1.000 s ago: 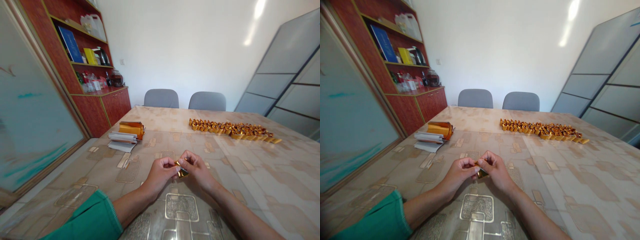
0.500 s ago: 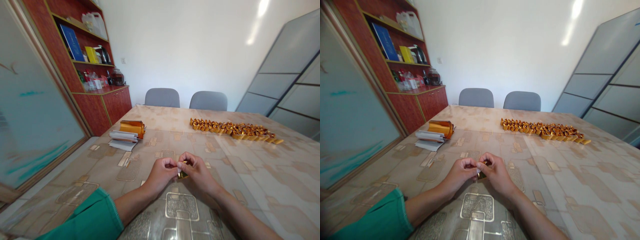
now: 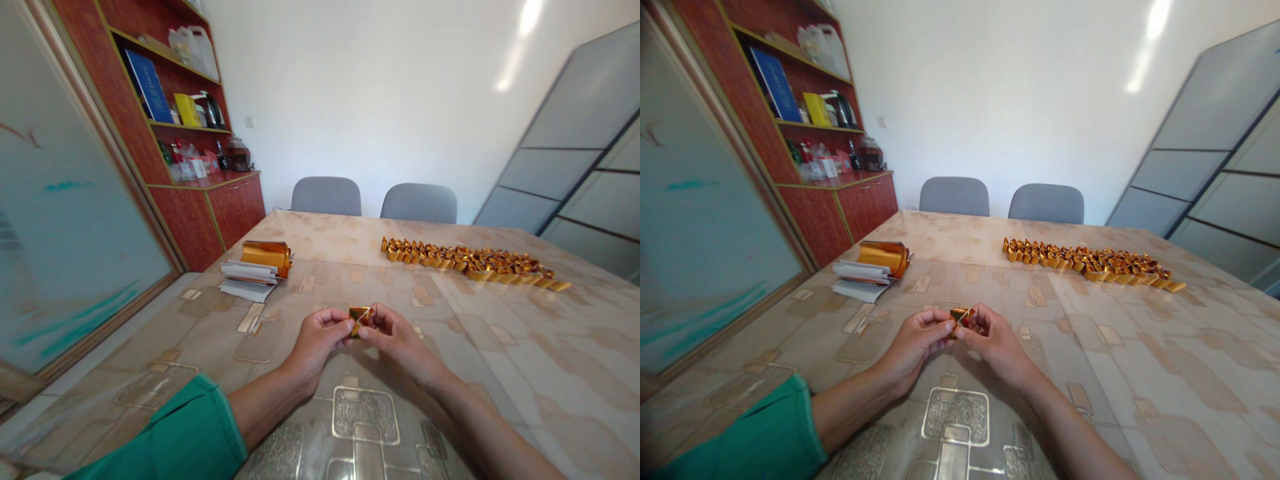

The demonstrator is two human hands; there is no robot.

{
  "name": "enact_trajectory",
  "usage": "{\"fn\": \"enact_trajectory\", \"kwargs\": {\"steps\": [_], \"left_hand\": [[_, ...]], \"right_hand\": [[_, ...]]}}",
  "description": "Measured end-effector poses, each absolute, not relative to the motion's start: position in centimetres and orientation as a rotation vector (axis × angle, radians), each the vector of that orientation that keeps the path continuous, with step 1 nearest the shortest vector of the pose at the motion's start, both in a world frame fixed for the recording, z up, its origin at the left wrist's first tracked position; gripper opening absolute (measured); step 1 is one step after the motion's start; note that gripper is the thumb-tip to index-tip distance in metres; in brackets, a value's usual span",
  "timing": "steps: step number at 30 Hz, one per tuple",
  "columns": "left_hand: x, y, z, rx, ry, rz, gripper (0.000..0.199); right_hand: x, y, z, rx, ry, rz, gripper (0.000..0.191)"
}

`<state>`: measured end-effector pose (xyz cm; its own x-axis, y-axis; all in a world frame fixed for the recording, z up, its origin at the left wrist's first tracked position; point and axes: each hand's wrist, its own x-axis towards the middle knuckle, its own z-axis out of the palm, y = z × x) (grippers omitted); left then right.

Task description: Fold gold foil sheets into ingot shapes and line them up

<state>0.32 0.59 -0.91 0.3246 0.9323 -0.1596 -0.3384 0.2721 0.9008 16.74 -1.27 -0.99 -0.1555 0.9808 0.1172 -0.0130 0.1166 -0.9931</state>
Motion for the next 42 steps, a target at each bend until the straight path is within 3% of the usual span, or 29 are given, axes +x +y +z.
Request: {"fn": "enact_trajectory", "kwargs": {"steps": [8, 15, 29, 35, 42], "left_hand": [[0.4, 0.5, -0.4, 1.012, 0.804, 1.091, 0.023], [-0.2, -0.3, 0.9, 1.689, 0.876, 1.451, 0.007], [-0.3, -0.1, 0.5, 1.701, 0.982, 1.387, 0.001], [-0.1, 0.8, 0.4, 1.317, 0.879, 1.195, 0.017], [-0.1, 0.9, 0.3, 0.966, 0.635, 0.955, 0.030]], "right_hand": [[16.4, -1.1, -1.5, -1.006, -1.337, 1.202, 0.034], [16.3, -1.6, -0.3, -0.929, -1.321, 1.219, 0.031], [16.1, -1.9, 0.1, -0.898, -1.339, 1.196, 0.027], [16.2, -2.0, -0.2, -0.873, -1.337, 1.216, 0.024], [16.2, -2.1, -0.1, -0.598, -1.061, 1.607, 0.037]]}}
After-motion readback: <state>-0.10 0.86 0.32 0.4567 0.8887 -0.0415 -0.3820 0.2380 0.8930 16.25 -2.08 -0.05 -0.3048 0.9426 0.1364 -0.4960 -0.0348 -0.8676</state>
